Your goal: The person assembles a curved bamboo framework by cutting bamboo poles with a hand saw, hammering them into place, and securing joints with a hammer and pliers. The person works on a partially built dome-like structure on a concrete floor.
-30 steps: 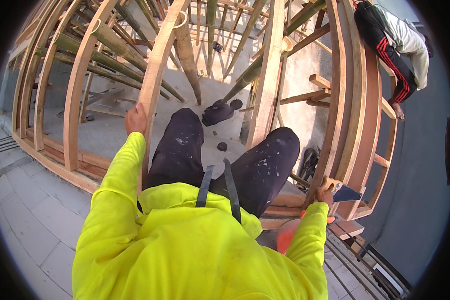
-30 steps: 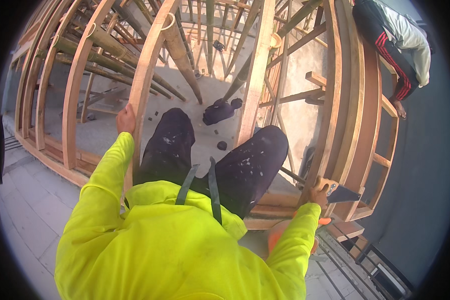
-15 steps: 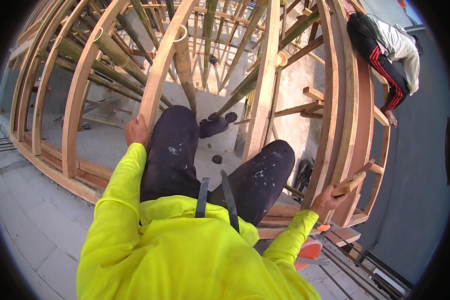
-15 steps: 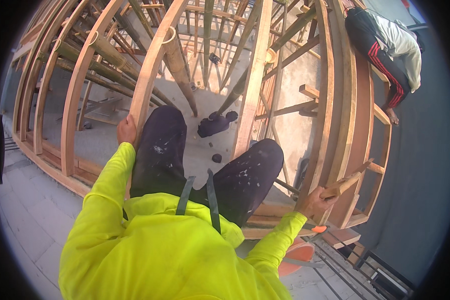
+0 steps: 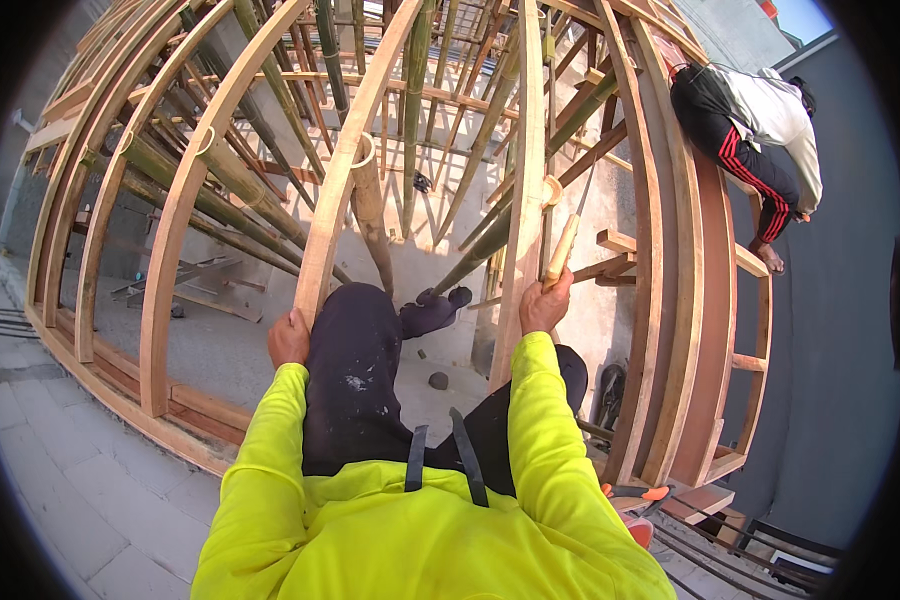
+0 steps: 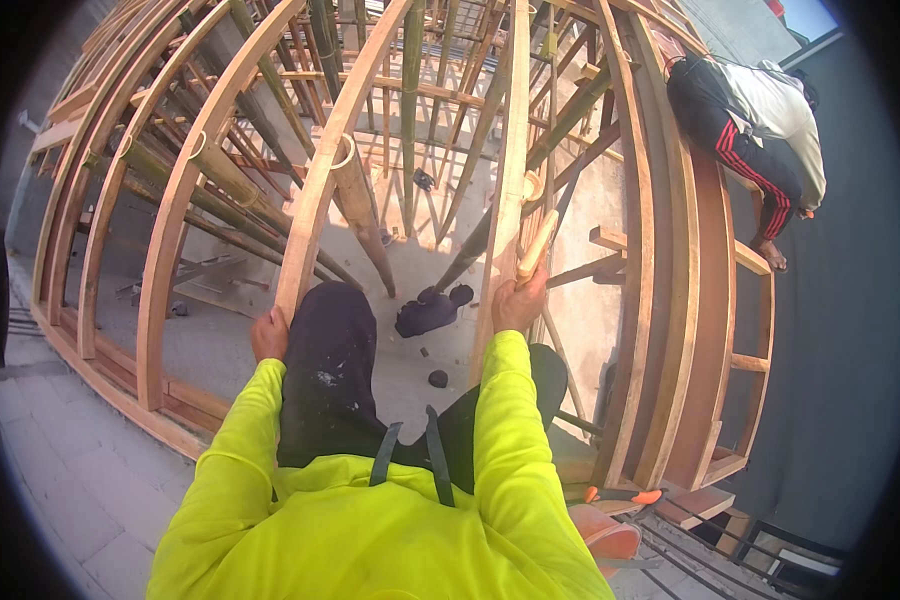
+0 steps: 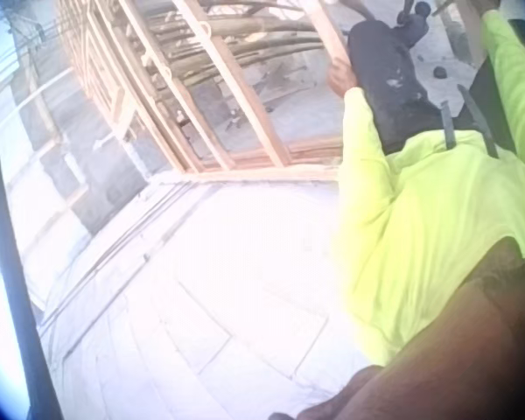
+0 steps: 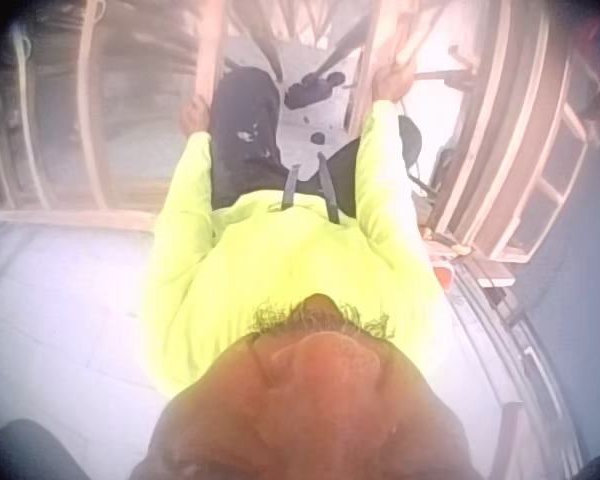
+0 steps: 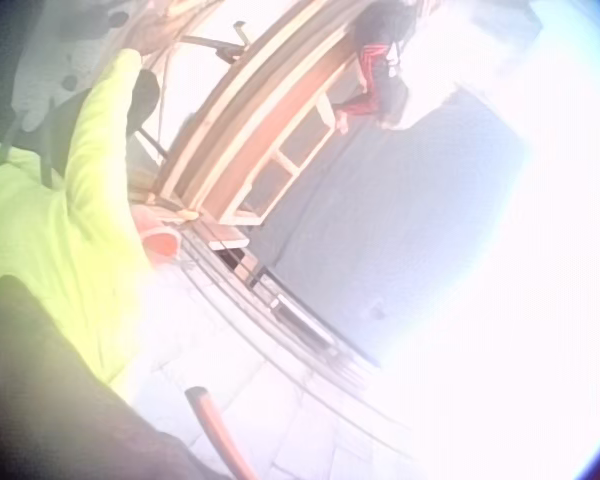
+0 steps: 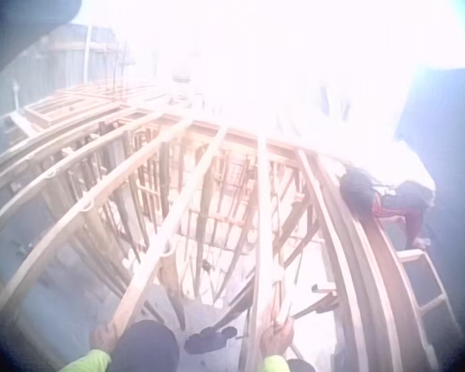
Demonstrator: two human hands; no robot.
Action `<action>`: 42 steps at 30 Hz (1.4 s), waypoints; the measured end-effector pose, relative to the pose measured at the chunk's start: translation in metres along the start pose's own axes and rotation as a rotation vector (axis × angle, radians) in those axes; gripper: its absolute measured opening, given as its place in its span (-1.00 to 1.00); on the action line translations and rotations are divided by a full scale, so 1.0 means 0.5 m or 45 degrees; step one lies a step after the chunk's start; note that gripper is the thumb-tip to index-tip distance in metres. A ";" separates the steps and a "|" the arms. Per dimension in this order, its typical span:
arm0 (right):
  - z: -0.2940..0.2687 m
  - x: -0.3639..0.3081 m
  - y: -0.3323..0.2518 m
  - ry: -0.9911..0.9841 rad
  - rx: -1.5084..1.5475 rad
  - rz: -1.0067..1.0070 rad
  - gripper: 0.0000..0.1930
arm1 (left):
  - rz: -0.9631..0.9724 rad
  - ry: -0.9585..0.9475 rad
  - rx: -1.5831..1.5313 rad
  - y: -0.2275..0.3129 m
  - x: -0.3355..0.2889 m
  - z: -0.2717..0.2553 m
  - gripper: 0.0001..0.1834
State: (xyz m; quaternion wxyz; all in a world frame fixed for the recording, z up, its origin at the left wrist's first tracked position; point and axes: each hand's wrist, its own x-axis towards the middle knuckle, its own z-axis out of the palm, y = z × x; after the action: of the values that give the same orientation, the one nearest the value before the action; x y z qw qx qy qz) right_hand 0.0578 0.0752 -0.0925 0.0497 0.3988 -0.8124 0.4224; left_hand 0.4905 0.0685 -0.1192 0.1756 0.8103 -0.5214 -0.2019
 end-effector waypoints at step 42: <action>0.043 -0.011 0.068 0.031 -0.159 0.245 -0.47 | 0.001 -0.380 -0.294 -0.122 0.051 0.078 -0.27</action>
State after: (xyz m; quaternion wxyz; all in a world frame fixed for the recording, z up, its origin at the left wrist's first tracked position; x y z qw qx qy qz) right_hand 0.0437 0.0738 -0.1305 0.0435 0.3099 -0.8710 0.3787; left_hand 0.5271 0.0665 -0.1862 0.1882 0.7456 -0.5152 -0.3784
